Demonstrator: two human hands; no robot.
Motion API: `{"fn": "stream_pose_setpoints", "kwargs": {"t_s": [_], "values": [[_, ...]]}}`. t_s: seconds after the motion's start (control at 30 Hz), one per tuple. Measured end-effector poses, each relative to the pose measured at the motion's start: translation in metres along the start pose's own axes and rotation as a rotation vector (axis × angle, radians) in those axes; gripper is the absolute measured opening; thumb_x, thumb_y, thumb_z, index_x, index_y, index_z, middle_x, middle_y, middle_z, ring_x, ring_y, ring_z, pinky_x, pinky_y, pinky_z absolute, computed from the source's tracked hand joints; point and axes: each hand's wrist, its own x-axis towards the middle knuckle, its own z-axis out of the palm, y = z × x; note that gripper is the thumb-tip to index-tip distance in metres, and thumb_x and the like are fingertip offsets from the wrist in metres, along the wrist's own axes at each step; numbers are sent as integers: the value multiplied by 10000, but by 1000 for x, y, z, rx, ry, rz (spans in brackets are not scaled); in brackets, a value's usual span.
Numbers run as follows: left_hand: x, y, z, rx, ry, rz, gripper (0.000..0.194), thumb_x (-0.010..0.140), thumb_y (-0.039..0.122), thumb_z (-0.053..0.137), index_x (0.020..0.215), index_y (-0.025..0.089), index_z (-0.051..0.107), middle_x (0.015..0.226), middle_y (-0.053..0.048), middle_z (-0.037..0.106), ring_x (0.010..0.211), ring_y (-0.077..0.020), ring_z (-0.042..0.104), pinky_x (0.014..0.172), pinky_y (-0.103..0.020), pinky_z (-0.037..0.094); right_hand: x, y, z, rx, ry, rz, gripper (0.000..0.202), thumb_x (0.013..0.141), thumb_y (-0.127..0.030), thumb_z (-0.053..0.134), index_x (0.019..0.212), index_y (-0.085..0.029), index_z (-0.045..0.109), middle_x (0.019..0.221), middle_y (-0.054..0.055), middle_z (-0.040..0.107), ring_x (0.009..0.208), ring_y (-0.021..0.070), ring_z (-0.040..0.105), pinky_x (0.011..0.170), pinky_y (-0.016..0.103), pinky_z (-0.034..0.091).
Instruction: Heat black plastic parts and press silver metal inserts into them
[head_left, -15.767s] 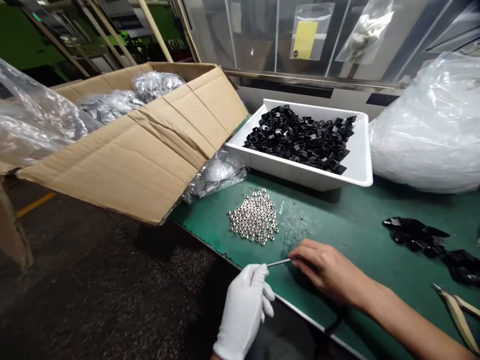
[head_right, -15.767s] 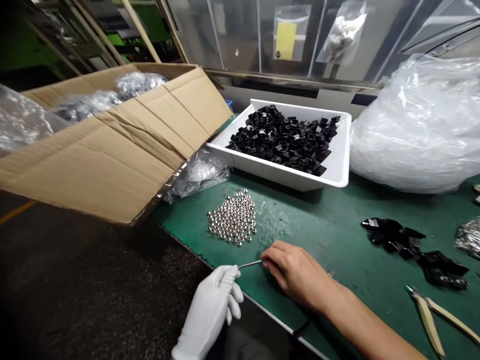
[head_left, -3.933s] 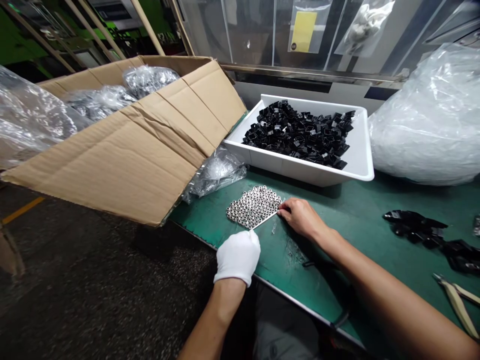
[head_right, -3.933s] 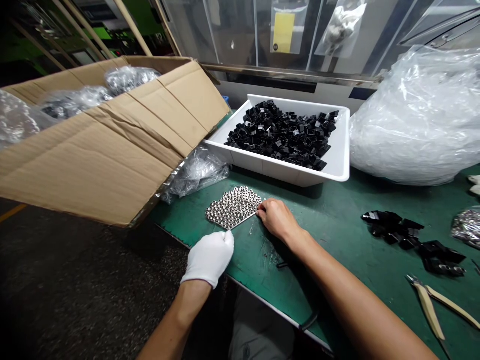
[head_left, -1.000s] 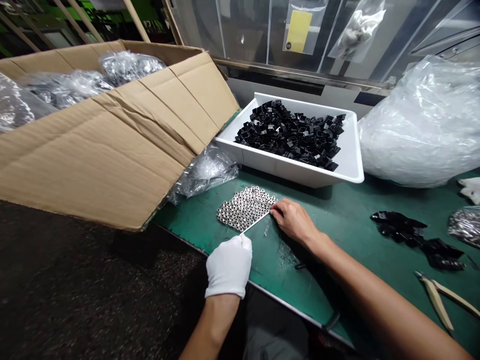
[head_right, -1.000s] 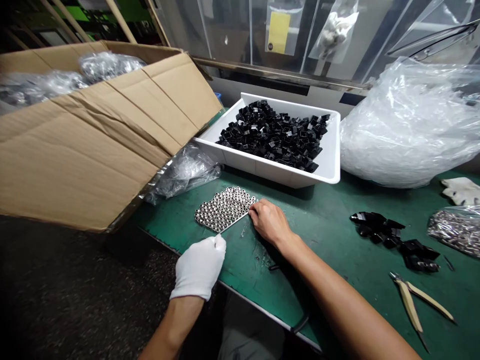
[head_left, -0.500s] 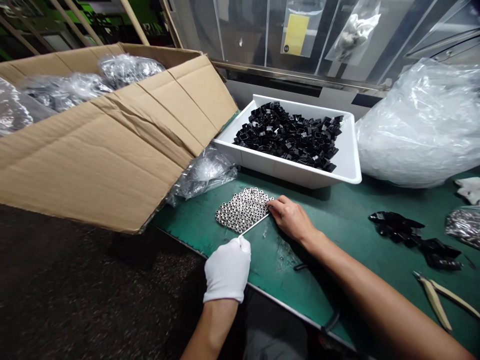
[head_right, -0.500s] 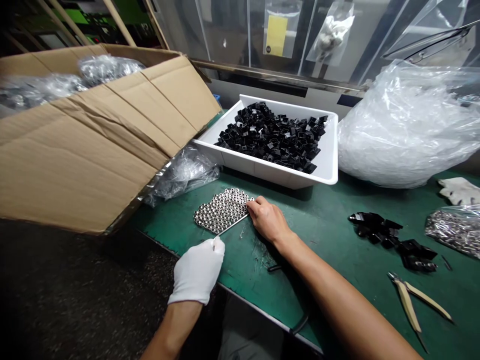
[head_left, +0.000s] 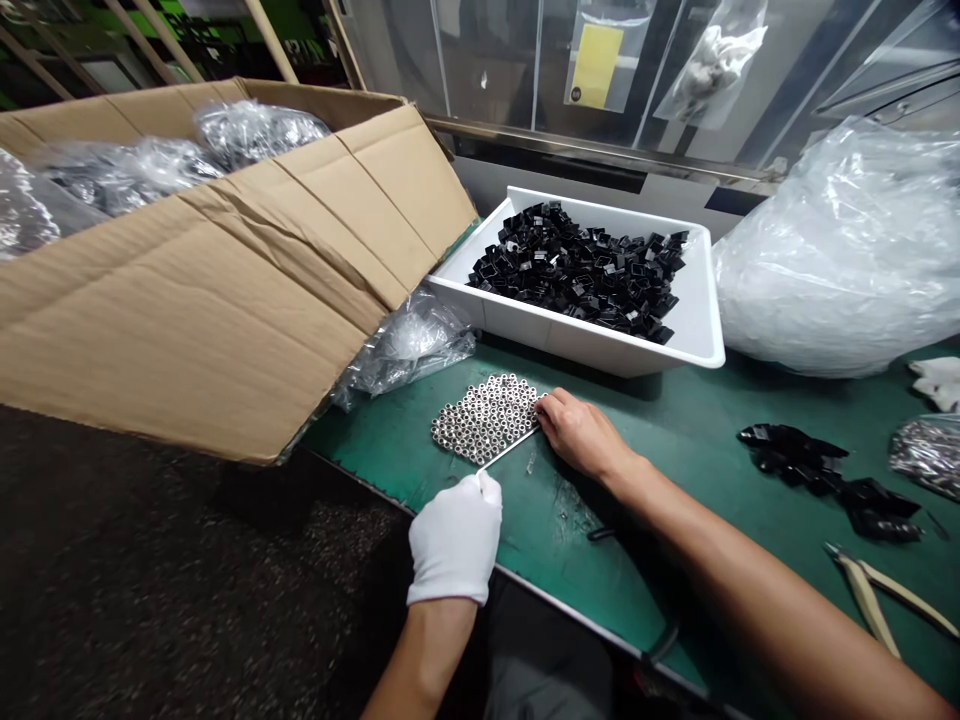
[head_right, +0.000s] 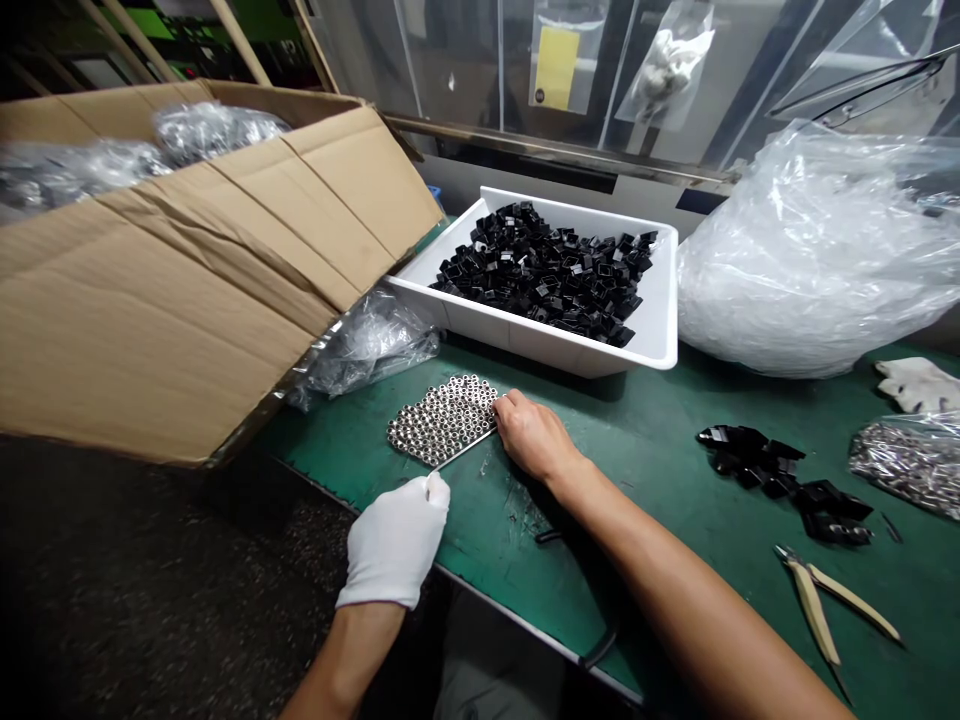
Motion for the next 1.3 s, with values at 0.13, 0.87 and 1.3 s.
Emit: {"fn": "stream_pose_setpoints", "kwargs": {"t_s": [0.13,0.87,1.3], "values": [[0,0,1,-3,10,0,355,951,216,436,1107,122,740,888,-192,752,825,-299,739,718,-368,530,1,-1,-1,8,-8,-5,181,1051,-248,442,983,-189,599,985,59,630,782,170,595,647,286,328],[4,7,11,-34,96,33,374,954,232,406,1042,118,751,875,-176,754,818,-273,733,712,-328,514,-16,-2,9,209,41,250,172,991,-259,550,1028,-207,710,1042,35,708,986,191,653,860,276,463],[11,16,18,-66,130,-16,518,1000,327,291,863,141,755,809,-158,751,797,-290,737,700,-358,522,-10,-6,12,249,76,349,175,995,-274,566,1044,-176,702,1066,42,707,988,191,648,905,373,509]]}}
